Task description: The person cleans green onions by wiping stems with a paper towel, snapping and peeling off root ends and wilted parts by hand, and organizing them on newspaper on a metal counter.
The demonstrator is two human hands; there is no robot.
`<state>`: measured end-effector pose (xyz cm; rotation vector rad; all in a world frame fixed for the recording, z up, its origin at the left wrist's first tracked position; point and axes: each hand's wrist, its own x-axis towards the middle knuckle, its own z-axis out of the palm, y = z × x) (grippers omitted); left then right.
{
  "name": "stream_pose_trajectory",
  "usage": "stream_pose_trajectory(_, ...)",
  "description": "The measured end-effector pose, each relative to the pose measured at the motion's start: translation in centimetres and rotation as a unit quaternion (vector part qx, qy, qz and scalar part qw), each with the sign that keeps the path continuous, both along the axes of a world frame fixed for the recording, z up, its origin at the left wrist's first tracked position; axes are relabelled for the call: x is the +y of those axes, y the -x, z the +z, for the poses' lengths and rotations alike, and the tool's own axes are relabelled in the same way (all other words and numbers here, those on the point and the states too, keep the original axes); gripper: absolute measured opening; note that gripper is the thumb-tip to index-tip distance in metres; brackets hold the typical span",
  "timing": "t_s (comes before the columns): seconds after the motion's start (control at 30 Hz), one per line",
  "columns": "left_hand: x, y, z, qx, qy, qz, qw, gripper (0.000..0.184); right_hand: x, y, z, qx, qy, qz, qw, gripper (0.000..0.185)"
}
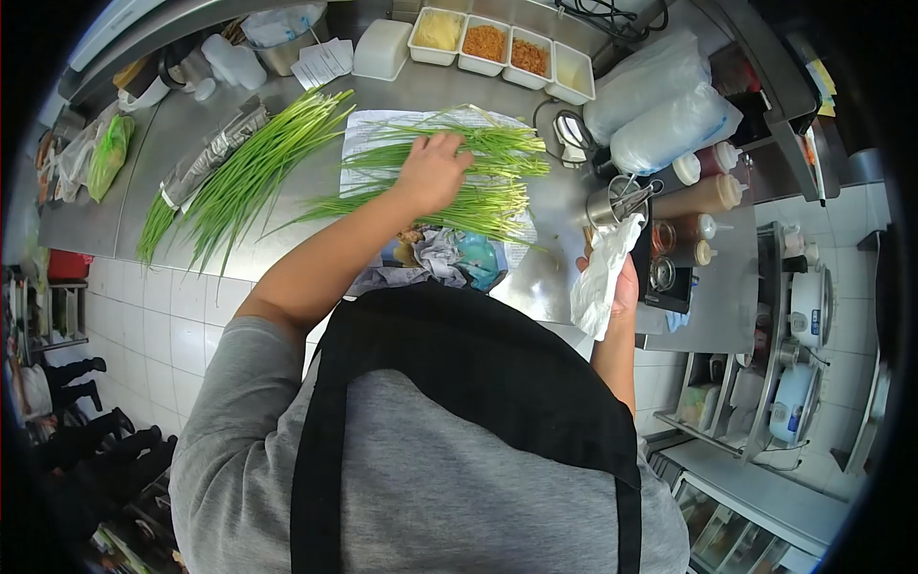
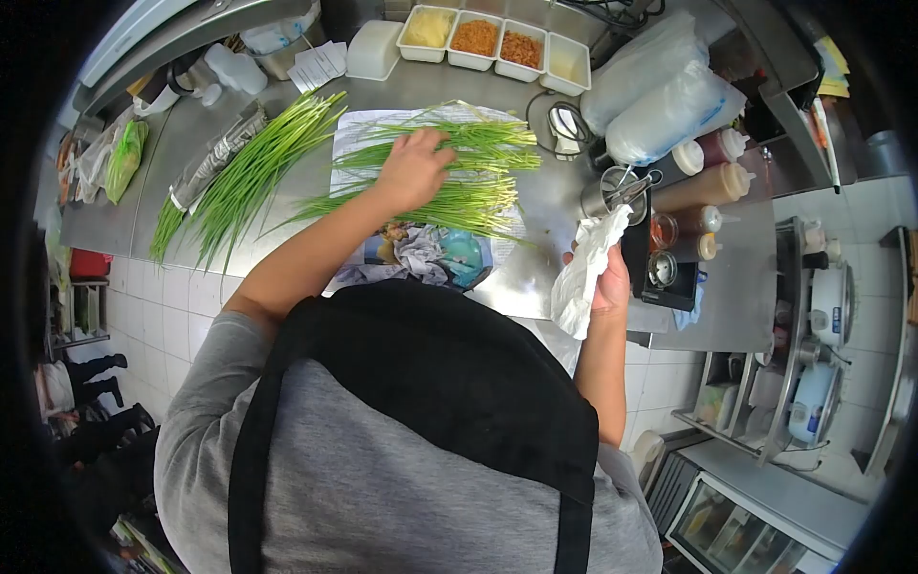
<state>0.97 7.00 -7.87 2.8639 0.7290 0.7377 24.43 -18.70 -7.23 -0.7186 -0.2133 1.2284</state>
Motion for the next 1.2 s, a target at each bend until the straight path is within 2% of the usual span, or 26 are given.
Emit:
stream_pose_trajectory(0.1,0.6,0.2,0.5,0.0,-0.016,-0.008,1.0,0.025,-0.1,0.0,-0.5,0.003,-0.002,-0.008,1.0,0.026)
stream_pose_trajectory(0.2,0.1,-0.8,0.4,0.081,0.072,-0.109,0.988,0.023,0.4,0.1,-1.0,0.016,0.0,-0.003,1.0,0.029)
stream_pose_trajectory(0.3,-1.4,-2.0,0.0,0.059,0.026,-0.112,0.992,0.014,1.0,0.4,-1.0,0.024,0.002,0.004,1.0,0.032)
stream_pose_trajectory(0.4,-1.9,-3.5,-0.4,0.011,0.028,-0.078,0.996,0.012,1.4,1.3,-0.6,0.015,-0.004,0.007,1.0,0.034)
stream_pose_trajectory(0.5,-1.8,-4.1,0.1,0.04,0.049,-0.075,0.995,0.013,1.1,1.4,-0.7,0.011,-0.009,0.01,1.0,0.033)
stream_pose_trajectory(0.6,-1.5,-4.5,1.2,0.157,0.044,0.001,0.987,0.016,0.5,1.3,-0.8,0.002,0.013,-0.01,1.0,0.032)
stream_pose_trajectory(0.7,-0.9,-4.7,0.6,0.067,0.027,0.017,0.997,0.015,0.3,1.2,-1.0,-0.01,0.023,-0.029,0.999,0.031)
stream_pose_trajectory(0.8,-1.0,-4.8,0.9,-0.019,0.021,-0.134,0.991,0.014,0.5,1.0,-1.4,-0.006,0.032,-0.027,0.999,0.031)
stream_pose_trajectory(0.9,-1.7,-5.4,1.9,0.128,0.092,-0.162,0.974,0.016,0.9,1.1,-1.6,-0.006,0.043,-0.027,0.999,0.033)
stream_pose_trajectory(1.0,-1.4,-5.4,2.1,0.263,0.096,-0.074,0.957,0.02,0.7,1.1,-1.5,-0.018,0.035,-0.028,0.999,0.035)
stream_pose_trajectory(1.1,-0.8,-4.7,1.2,0.235,0.021,0.003,0.972,0.023,0.3,1.2,-0.9,-0.031,0.034,-0.034,0.998,0.035)
stream_pose_trajectory(1.2,0.2,-4.1,1.3,0.114,-0.036,0.039,0.992,0.028,0.2,1.2,-0.8,-0.046,0.035,-0.038,0.998,0.034)
